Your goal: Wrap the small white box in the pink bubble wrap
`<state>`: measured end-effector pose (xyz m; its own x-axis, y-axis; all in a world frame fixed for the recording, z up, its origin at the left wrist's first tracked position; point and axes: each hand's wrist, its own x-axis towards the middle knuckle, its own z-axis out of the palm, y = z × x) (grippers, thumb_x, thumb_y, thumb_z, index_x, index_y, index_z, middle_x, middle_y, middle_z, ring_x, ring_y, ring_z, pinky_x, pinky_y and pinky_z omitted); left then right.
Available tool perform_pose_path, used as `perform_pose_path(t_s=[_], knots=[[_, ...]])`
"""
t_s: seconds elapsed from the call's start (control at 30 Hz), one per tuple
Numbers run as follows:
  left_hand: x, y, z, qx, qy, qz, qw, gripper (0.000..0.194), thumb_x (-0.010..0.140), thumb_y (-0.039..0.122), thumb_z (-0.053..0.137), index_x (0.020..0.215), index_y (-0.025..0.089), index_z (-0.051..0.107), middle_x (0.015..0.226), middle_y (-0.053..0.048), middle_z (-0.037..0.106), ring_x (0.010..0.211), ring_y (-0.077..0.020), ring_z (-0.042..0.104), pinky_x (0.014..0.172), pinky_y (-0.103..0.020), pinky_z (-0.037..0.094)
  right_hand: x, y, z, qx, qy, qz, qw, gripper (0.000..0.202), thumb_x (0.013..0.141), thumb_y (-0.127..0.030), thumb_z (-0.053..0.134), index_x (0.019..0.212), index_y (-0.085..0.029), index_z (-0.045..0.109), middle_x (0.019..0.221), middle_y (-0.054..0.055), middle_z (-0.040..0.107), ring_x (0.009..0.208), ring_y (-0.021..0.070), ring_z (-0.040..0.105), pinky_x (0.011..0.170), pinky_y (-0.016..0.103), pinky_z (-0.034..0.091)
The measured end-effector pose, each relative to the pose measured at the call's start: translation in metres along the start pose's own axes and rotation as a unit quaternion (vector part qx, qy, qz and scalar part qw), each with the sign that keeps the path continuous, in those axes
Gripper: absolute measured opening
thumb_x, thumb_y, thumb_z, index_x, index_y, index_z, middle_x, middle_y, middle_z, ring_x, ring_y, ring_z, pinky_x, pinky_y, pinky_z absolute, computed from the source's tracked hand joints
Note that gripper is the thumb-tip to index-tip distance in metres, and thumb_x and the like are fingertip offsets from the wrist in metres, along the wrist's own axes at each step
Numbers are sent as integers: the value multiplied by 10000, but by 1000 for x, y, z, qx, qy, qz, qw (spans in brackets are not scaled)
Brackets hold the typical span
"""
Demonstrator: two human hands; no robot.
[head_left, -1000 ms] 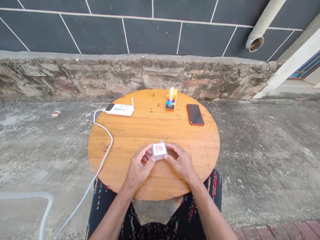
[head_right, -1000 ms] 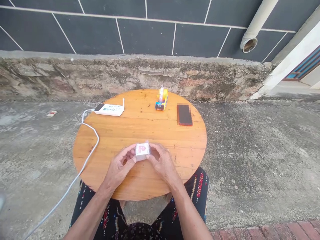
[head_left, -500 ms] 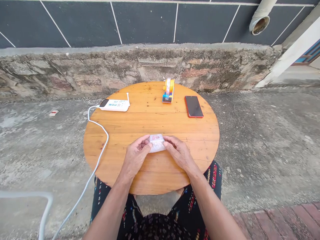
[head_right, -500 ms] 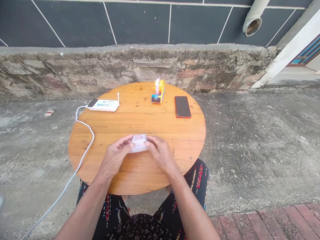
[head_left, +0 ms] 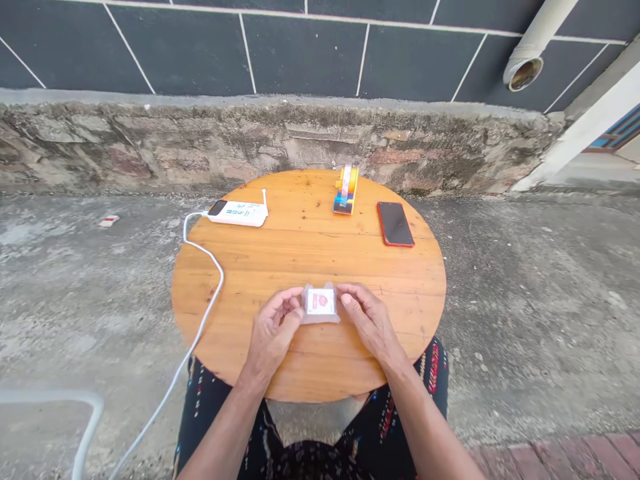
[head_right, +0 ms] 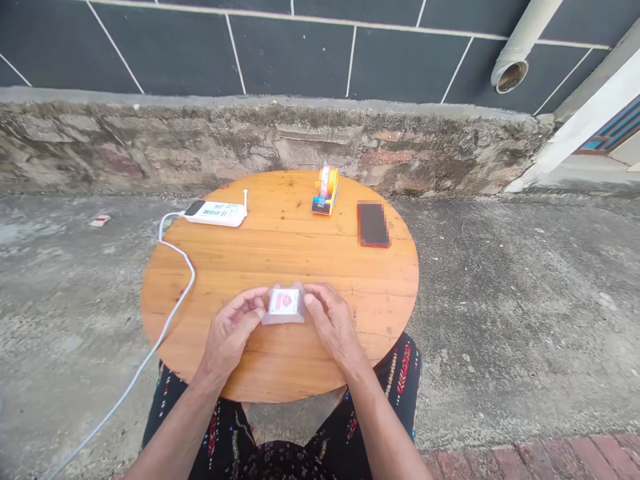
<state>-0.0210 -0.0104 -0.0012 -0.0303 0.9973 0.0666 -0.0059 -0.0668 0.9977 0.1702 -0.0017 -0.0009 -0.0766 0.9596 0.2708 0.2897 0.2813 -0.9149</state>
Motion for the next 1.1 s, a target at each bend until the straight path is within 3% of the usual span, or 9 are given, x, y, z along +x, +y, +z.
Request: perform_pose_path(t_s=[0.3, 0.43, 0.53, 0.63, 0.9, 1.1], knots=[[1, -2, 3, 72, -24, 26, 997, 304, 820, 240, 574, 1119, 197, 612, 848, -2, 556, 793, -133, 551, 754, -249, 455, 0, 1, 3, -13, -15, -16, 1000, 231, 945, -315, 466, 1098, -250, 627, 1072, 45, 649, 1001, 192, 602, 879, 318, 472], [0, 1, 5, 118, -26, 53, 991, 301, 823, 217, 554, 1116, 192, 618, 825, -1, 566, 746, -126, 535, 724, -247, 448, -1, 0, 4, -22, 22, -30, 999, 185, 916, -288, 519, 1055, -251, 635, 1115, 57, 628, 1059, 209, 581, 925, 355, 462], [0, 2, 4, 130, -25, 67, 989, 304, 820, 212, 548, 1115, 192, 621, 821, -5, 573, 747, -132, 540, 719, -252, 449, -3, -3, 3, -57, 53, -48, 996, 152, 894, -273, 555, 1011, -250, 650, 1134, 66, 617, 1096, 225, 563, 964, 393, 440], [0, 3, 4, 145, -26, 76, 986, 314, 819, 202, 543, 1123, 188, 616, 825, -9, 580, 750, -136, 546, 719, -259, 455, -1, -9, 1, -120, 26, -77, 989, 149, 878, -256, 579, 1002, -256, 663, 1151, 70, 604, 1086, 229, 566, 948, 401, 445], [1, 0, 4, 156, -26, 92, 983, 324, 822, 195, 532, 1137, 171, 604, 836, -24, 582, 758, -145, 558, 721, -275, 477, 19, -37, -1, -346, -74, -193, 915, 151, 867, -221, 599, 990, -247, 683, 1177, 79, 593, 1006, 248, 557, 840, 412, 412], [1, -2, 4, 159, -29, 109, 981, 312, 826, 185, 522, 1127, 178, 605, 823, -24, 588, 742, -143, 558, 708, -270, 479, 23, -38, 7, -413, -85, -239, 875, 170, 909, -166, 511, 882, -226, 668, 1163, 75, 616, 950, 233, 553, 800, 404, 366]])
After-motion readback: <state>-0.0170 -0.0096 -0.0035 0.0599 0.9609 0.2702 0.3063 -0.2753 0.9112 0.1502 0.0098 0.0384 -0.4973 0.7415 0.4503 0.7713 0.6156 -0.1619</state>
